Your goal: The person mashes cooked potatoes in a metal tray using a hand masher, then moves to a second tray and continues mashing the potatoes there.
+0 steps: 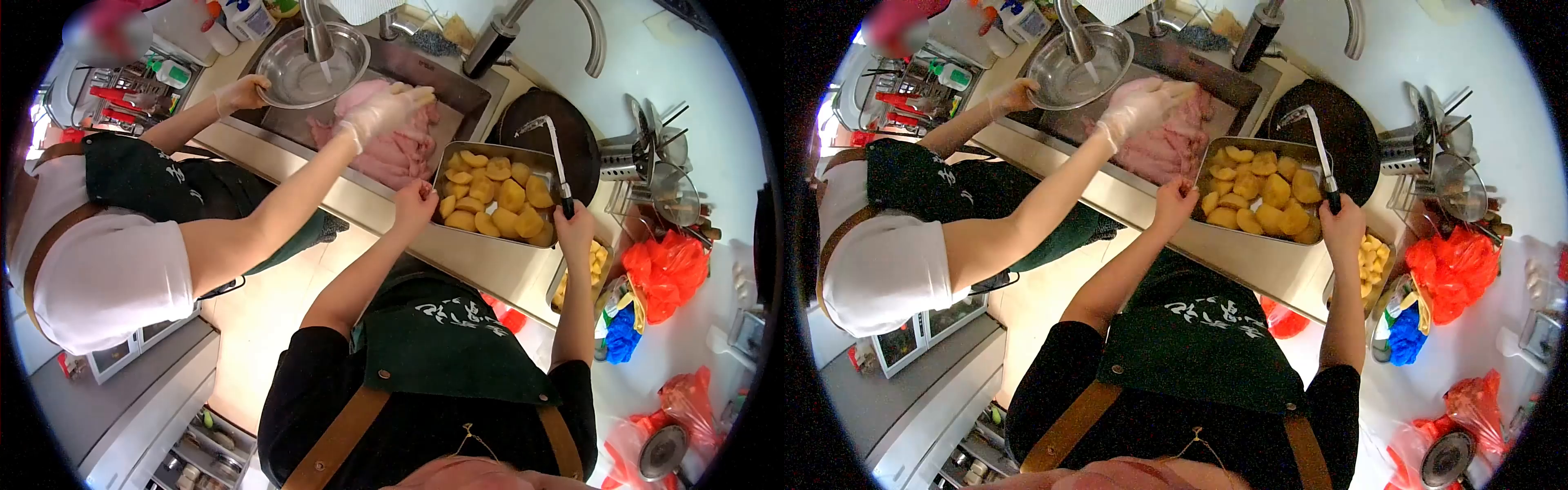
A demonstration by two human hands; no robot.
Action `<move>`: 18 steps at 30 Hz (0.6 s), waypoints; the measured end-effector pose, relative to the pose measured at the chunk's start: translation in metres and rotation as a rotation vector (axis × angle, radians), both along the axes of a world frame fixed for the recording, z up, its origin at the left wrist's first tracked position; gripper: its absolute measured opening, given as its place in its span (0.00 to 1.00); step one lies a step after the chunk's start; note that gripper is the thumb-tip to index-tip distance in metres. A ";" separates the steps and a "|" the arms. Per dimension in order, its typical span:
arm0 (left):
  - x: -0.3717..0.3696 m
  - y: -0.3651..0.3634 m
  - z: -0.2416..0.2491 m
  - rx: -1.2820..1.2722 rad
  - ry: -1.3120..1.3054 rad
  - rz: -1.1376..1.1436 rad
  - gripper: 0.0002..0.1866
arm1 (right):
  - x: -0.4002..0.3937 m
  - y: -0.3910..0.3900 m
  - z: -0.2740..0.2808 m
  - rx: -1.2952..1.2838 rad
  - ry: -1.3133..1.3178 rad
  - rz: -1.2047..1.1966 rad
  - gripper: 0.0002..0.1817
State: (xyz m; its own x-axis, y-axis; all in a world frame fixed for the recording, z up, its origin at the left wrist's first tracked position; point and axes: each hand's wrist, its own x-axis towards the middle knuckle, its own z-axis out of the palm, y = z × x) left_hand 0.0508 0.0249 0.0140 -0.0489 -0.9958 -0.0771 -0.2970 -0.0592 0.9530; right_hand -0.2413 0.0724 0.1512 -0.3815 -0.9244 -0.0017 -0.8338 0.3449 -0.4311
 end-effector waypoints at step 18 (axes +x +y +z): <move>-0.013 0.034 0.008 -0.310 -0.125 -0.274 0.07 | 0.017 0.150 -0.112 -0.227 -0.136 -0.365 0.12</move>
